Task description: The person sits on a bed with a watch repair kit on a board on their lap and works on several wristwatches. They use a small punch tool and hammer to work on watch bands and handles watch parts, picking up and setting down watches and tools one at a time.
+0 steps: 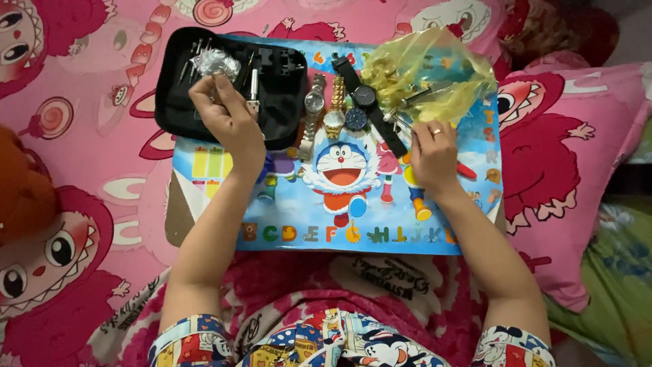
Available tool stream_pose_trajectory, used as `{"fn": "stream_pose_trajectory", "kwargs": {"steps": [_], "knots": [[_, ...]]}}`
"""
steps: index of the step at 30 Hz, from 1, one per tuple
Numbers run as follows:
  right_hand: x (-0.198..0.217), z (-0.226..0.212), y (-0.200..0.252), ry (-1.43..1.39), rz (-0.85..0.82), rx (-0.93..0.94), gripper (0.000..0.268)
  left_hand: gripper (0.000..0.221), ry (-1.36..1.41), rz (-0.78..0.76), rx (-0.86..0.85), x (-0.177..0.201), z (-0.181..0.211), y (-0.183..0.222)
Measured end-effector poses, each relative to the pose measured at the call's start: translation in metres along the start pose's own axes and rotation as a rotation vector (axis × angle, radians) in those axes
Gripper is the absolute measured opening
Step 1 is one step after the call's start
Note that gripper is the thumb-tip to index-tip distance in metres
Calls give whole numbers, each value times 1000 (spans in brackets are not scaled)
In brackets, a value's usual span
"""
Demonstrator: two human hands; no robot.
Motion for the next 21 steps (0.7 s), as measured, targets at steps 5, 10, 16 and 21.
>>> {"fn": "stream_pose_trajectory", "kwargs": {"steps": [5, 10, 16, 21], "knots": [[-1, -28, 0, -138, 27, 59, 6, 12, 133, 69, 95, 13, -13, -7], [-8, -59, -14, -431, -174, -6, 7, 15, 243, -33, 199, 9, -5, -9], [-18, -94, 2, -492, -335, 307, 25, 22, 287, 4, 331, 7, -19, -2], [-2, -118, 4, -435, -202, 449, 6, 23, 319, -53, 403, -4, -26, 7]]}}
Point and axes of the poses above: each hand's wrist, its own y-axis away from the middle knuckle, its own x-axis out of the back of the hand, z = x × y, the point moved 10 cm from there along -y, towards the middle knuckle, and after that the axes turned 13 degrees about -y, right-handed, at the moved point
